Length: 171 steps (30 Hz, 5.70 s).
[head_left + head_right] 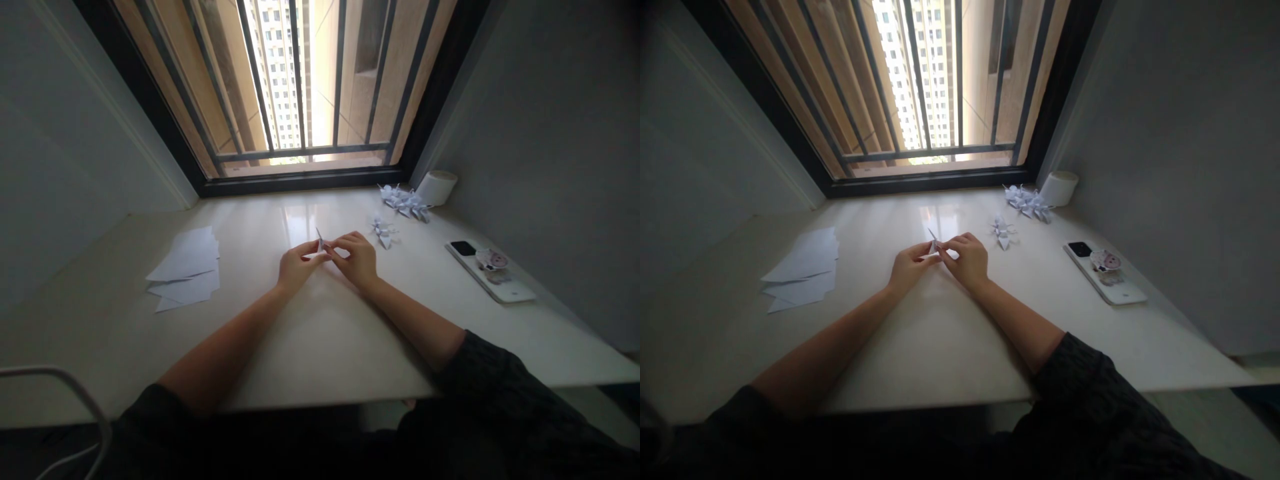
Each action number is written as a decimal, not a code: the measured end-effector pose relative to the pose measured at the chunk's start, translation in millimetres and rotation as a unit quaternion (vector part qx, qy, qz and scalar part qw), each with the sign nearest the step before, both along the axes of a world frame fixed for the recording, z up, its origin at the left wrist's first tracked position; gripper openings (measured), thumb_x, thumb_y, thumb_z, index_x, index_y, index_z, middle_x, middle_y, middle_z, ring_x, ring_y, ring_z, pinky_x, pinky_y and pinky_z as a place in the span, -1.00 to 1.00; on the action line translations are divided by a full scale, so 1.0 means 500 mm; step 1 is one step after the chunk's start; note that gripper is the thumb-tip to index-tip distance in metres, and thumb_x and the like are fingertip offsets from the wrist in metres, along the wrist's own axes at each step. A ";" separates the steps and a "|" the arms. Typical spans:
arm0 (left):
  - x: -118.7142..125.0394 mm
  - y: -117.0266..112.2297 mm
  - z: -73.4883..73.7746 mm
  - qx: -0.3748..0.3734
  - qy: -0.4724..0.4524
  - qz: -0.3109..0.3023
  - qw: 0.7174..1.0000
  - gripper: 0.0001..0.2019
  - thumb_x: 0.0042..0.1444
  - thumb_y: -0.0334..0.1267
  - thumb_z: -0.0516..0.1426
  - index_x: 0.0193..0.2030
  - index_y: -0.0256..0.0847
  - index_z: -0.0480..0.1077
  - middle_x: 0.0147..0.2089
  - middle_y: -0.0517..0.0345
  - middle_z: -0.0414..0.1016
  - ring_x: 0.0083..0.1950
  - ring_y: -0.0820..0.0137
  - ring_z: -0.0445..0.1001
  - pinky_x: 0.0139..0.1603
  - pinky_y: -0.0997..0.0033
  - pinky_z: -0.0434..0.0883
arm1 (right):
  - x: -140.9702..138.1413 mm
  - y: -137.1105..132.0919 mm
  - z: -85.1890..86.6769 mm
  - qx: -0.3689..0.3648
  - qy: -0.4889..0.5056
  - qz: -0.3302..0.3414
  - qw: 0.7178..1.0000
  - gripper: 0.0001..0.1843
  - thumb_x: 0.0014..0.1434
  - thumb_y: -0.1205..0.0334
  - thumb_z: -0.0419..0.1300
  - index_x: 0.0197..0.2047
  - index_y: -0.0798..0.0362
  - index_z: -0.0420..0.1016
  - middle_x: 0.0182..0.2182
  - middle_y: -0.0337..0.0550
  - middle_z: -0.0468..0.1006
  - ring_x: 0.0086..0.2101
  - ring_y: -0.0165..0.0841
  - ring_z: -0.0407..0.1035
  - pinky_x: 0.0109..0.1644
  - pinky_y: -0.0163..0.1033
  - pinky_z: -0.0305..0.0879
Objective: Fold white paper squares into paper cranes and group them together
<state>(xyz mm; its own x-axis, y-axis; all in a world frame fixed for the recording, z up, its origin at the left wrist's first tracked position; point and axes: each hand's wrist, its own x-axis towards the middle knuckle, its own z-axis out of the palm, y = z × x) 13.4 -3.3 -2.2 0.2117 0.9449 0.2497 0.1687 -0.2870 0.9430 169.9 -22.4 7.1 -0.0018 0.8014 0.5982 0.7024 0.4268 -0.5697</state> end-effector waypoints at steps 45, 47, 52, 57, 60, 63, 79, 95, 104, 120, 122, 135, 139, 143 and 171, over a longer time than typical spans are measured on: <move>0.007 -0.020 0.013 0.087 0.066 -0.011 0.994 -0.56 0.23 0.00 -0.09 -0.55 -0.22 0.26 -0.55 0.22 0.29 -0.49 0.50 0.30 -0.41 0.50 0.25 | -0.039 -0.013 -0.004 -0.091 0.233 0.155 0.956 -0.52 0.24 -0.09 -0.06 -0.58 0.03 0.25 -0.56 -0.26 0.32 -0.46 -0.41 0.25 -0.30 -0.27 0.16; 0.009 -0.019 0.011 0.078 0.058 -0.021 0.995 -0.57 0.23 -0.01 -0.09 -0.53 -0.22 0.28 -0.53 0.21 0.30 -0.47 0.50 0.31 -0.40 0.50 0.26 | -0.040 -0.012 -0.003 -0.094 0.242 0.172 0.950 -0.52 0.25 -0.08 -0.06 -0.58 0.03 0.25 -0.56 -0.27 0.33 -0.46 -0.41 0.26 -0.30 -0.27 0.17; 0.014 -0.016 0.013 0.035 -0.016 -0.042 0.998 -0.59 0.21 0.03 -0.07 -0.51 -0.22 0.26 -0.56 0.24 0.26 -0.50 0.51 0.29 -0.43 0.50 0.27 | -0.039 -0.014 0.002 -0.082 0.254 0.164 0.950 -0.57 0.25 -0.07 -0.04 -0.54 0.02 0.23 -0.58 -0.30 0.28 -0.50 -0.43 0.21 -0.34 -0.28 0.13; 0.021 -0.019 0.022 0.003 -0.082 -0.046 0.996 -0.56 0.17 0.09 -0.05 -0.52 -0.23 0.23 -0.57 0.24 0.24 -0.53 0.52 0.27 -0.46 0.49 0.26 | -0.041 -0.014 -0.001 -0.085 0.272 0.159 0.945 -0.58 0.24 -0.10 -0.06 -0.50 0.01 0.21 -0.59 -0.31 0.22 -0.51 -0.43 0.17 -0.37 -0.28 0.12; 0.022 -0.020 0.026 -0.016 -0.107 -0.056 0.993 -0.55 0.16 0.12 -0.05 -0.52 -0.23 0.23 -0.57 0.23 0.25 -0.53 0.52 0.28 -0.47 0.48 0.27 | -0.041 -0.009 -0.005 -0.089 0.287 0.170 0.939 -0.57 0.24 -0.11 -0.07 -0.51 0.01 0.20 -0.57 -0.30 0.23 -0.48 -0.42 0.20 -0.32 -0.27 0.15; 0.022 -0.020 0.027 -0.035 -0.121 -0.051 0.991 -0.54 0.14 0.15 -0.05 -0.51 -0.23 0.24 -0.55 0.22 0.25 -0.53 0.52 0.28 -0.47 0.47 0.28 | -0.039 -0.003 -0.008 -0.100 0.291 0.174 0.936 -0.56 0.23 -0.13 -0.07 -0.51 0.01 0.21 -0.56 -0.29 0.25 -0.47 -0.41 0.21 -0.29 -0.26 0.18; 0.020 -0.017 0.027 -0.053 -0.121 -0.042 0.990 -0.49 0.15 0.15 -0.06 -0.62 -0.22 0.16 -0.62 0.24 0.20 -0.54 0.52 0.25 -0.42 0.44 0.25 | -0.038 0.002 0.001 -0.132 0.322 0.175 0.921 -0.51 0.20 -0.18 -0.07 -0.55 0.02 0.21 -0.56 -0.28 0.24 -0.45 -0.41 0.22 -0.26 -0.27 0.21; 0.009 -0.016 0.029 -0.022 -0.066 -0.017 0.997 -0.51 0.15 0.12 -0.05 -0.63 -0.20 0.17 -0.64 0.24 0.21 -0.54 0.50 0.24 -0.41 0.44 0.26 | -0.025 0.016 -0.012 -0.151 0.311 0.196 0.918 -0.51 0.20 -0.18 -0.06 -0.54 0.03 0.24 -0.55 -0.27 0.26 -0.45 -0.41 0.22 -0.25 -0.26 0.22; 0.008 -0.007 0.010 -0.030 -0.095 0.034 0.994 -0.54 0.13 0.12 -0.02 -0.53 -0.24 0.29 -0.63 0.24 0.26 -0.58 0.53 0.27 -0.50 0.49 0.26 | -0.001 0.003 0.000 0.004 0.209 0.115 0.971 -0.64 0.21 0.08 0.04 0.07 -0.08 0.29 -0.16 -0.11 0.39 -0.23 -0.32 0.32 -0.12 -0.14 0.30; 0.000 0.001 0.012 -0.073 -0.076 -0.034 0.994 -0.57 -0.10 -0.07 0.25 -0.08 -0.18 0.38 -0.25 0.11 0.54 -0.30 0.42 0.51 -0.34 0.48 0.35 | 0.029 0.023 -0.009 0.063 0.091 0.079 0.991 -0.77 0.17 0.19 0.16 -0.12 -0.28 0.54 -0.08 -0.19 0.46 -0.17 -0.28 0.30 -0.07 -0.06 0.31; -0.001 0.003 0.012 -0.066 -0.096 -0.022 0.993 -0.54 -0.10 -0.12 0.26 -0.02 -0.14 0.36 -0.21 0.13 0.53 -0.25 0.41 0.52 -0.30 0.48 0.37 | 0.027 0.026 -0.013 0.048 0.097 0.098 0.989 -0.78 0.16 0.19 0.17 -0.14 -0.27 0.55 -0.07 -0.21 0.47 -0.17 -0.28 0.31 -0.07 -0.06 0.31; -0.001 0.002 0.012 -0.057 -0.178 -0.046 0.981 -0.70 -0.18 -0.33 0.28 -0.23 -0.20 0.42 -0.27 0.18 0.53 -0.25 0.43 0.50 -0.18 0.42 0.41 | 0.032 0.028 -0.018 0.043 0.101 0.171 0.979 -0.67 0.19 0.35 0.09 -0.06 -0.22 0.52 -0.08 -0.23 0.55 -0.07 -0.29 0.38 0.04 -0.06 0.28; 0.002 0.001 0.011 -0.050 -0.204 -0.067 0.975 -0.69 -0.22 -0.39 0.27 -0.23 -0.23 0.46 -0.25 0.16 0.55 -0.19 0.38 0.51 -0.10 0.36 0.44 | 0.032 0.029 -0.017 0.056 0.074 0.176 0.980 -0.63 0.19 0.39 0.07 -0.05 -0.23 0.51 -0.08 -0.24 0.55 -0.09 -0.29 0.39 0.03 -0.07 0.30; 0.002 0.002 0.005 -0.052 -0.198 -0.092 0.974 -0.72 -0.15 -0.34 0.27 -0.21 -0.24 0.49 -0.25 0.11 0.58 -0.19 0.32 0.53 -0.06 0.29 0.43 | 0.029 0.026 -0.012 0.057 0.082 0.171 0.980 -0.65 0.16 0.34 0.14 -0.02 -0.21 0.50 -0.12 -0.19 0.57 -0.11 -0.28 0.40 0.00 -0.08 0.32; 0.005 -0.004 -0.004 -0.004 -0.164 -0.083 0.983 -0.79 -0.14 -0.28 0.30 -0.32 -0.26 0.50 -0.27 0.07 0.59 -0.27 0.36 0.54 -0.18 0.36 0.46 | 0.024 0.020 -0.020 0.058 0.029 0.128 0.990 -0.78 0.21 0.20 0.08 -0.30 0.00 0.56 -0.43 -0.13 0.50 -0.31 -0.28 0.31 -0.21 -0.17 0.24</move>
